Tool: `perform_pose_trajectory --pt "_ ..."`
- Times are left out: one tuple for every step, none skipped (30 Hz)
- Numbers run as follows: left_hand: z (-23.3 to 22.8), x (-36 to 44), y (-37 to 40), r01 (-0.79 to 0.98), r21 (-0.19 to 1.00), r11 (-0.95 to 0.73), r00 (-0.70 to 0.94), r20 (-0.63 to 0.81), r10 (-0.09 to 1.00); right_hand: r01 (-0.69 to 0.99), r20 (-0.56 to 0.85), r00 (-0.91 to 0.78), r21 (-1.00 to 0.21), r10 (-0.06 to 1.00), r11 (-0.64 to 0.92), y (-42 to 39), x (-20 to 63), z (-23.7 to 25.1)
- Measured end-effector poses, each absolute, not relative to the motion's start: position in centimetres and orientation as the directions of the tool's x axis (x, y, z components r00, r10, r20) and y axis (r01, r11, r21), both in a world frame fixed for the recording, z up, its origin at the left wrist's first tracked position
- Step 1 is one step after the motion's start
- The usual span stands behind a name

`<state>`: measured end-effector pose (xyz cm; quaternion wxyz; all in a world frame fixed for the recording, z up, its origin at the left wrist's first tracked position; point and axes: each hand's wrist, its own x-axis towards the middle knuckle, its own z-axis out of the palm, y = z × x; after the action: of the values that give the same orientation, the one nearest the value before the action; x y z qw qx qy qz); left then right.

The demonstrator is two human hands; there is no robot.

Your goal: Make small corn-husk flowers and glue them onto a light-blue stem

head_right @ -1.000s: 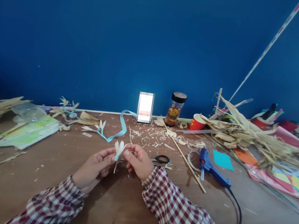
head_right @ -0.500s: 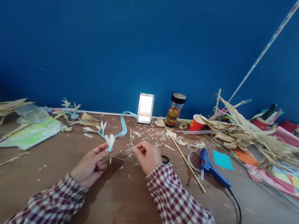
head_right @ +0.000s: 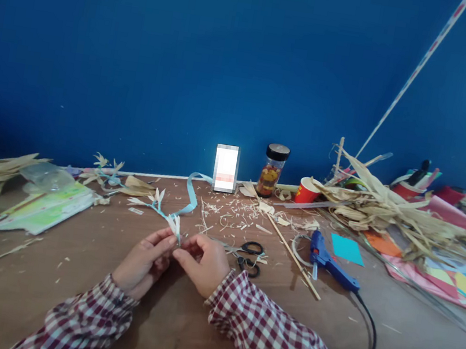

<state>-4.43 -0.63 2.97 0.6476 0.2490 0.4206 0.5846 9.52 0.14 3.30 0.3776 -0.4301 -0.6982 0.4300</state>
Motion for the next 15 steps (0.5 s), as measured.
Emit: perform_pose_trajectory --pt "2.93 -4.37 -0.68 -0.536 0.823 0.191 -0.037 -0.249 0.968 0.278 0.152 -0.336 -0.927 0.930 0.252 0.07 9.43 3.24" --pt "2.89 -4.31 -0.73 -0.524 0.830 0.189 -0.035 -0.243 0.969 0.273 0.147 -0.327 -0.931 0.934 0.242 0.08 9.41 3.20" --pt "2.86 -4.25 -0.77 -0.515 0.836 0.189 -0.031 -0.239 0.971 0.260 0.140 -0.326 -0.938 0.935 0.231 0.13 9.44 3.17" --pt "2.83 -4.21 -0.80 -0.507 0.841 0.190 -0.026 -0.235 0.972 0.242 0.132 -0.328 -0.945 0.935 0.218 0.22 9.49 3.13" --pt "2.82 -4.17 -0.82 -0.501 0.844 0.192 -0.020 -0.233 0.972 0.223 0.123 -0.333 -0.953 0.935 0.205 0.32 9.56 3.10" --pt "2.80 -4.15 -0.82 -0.495 0.847 0.195 -0.015 -0.233 0.972 0.207 0.115 -0.338 -0.959 0.934 0.193 0.41 9.62 3.06" --pt "2.79 -4.14 -0.80 -0.491 0.848 0.197 -0.011 -0.233 0.972 0.194 0.109 -0.343 -0.963 0.933 0.184 0.49 9.67 3.03" --pt "2.77 -4.14 -0.78 -0.489 0.850 0.198 -0.010 -0.232 0.973 0.186 0.104 -0.349 -0.966 0.931 0.178 0.55 9.70 3.01" --pt "2.74 -4.14 -0.75 -0.488 0.850 0.198 -0.010 -0.232 0.973 0.181 0.100 -0.357 -0.968 0.929 0.174 0.58 9.71 2.99" --pt "2.70 -4.15 -0.72 -0.488 0.851 0.196 -0.013 -0.232 0.973 0.178 0.097 -0.363 -0.969 0.927 0.171 0.58 9.71 2.98" --pt "2.65 -4.16 -0.70 -0.489 0.851 0.193 -0.019 -0.231 0.973 0.176 0.095 -0.369 -0.970 0.925 0.170 0.56 9.70 2.98" --pt "2.60 -4.15 -0.69 -0.490 0.851 0.189 -0.025 -0.231 0.973 0.174 0.094 -0.373 -0.970 0.923 0.169 0.52 9.67 2.99" --pt "2.55 -4.13 -0.69 -0.491 0.851 0.185 -0.032 -0.230 0.973 0.173 0.095 -0.375 -0.970 0.922 0.170 0.47 9.64 2.99" --pt "2.51 -4.10 -0.69 -0.493 0.851 0.181 -0.038 -0.229 0.973 0.173 0.097 -0.376 -0.970 0.921 0.173 0.41 9.61 3.00" --pt "2.48 -4.04 -0.70 -0.496 0.850 0.177 -0.042 -0.226 0.973 0.174 0.101 -0.376 -0.969 0.921 0.177 0.35 9.57 2.99"
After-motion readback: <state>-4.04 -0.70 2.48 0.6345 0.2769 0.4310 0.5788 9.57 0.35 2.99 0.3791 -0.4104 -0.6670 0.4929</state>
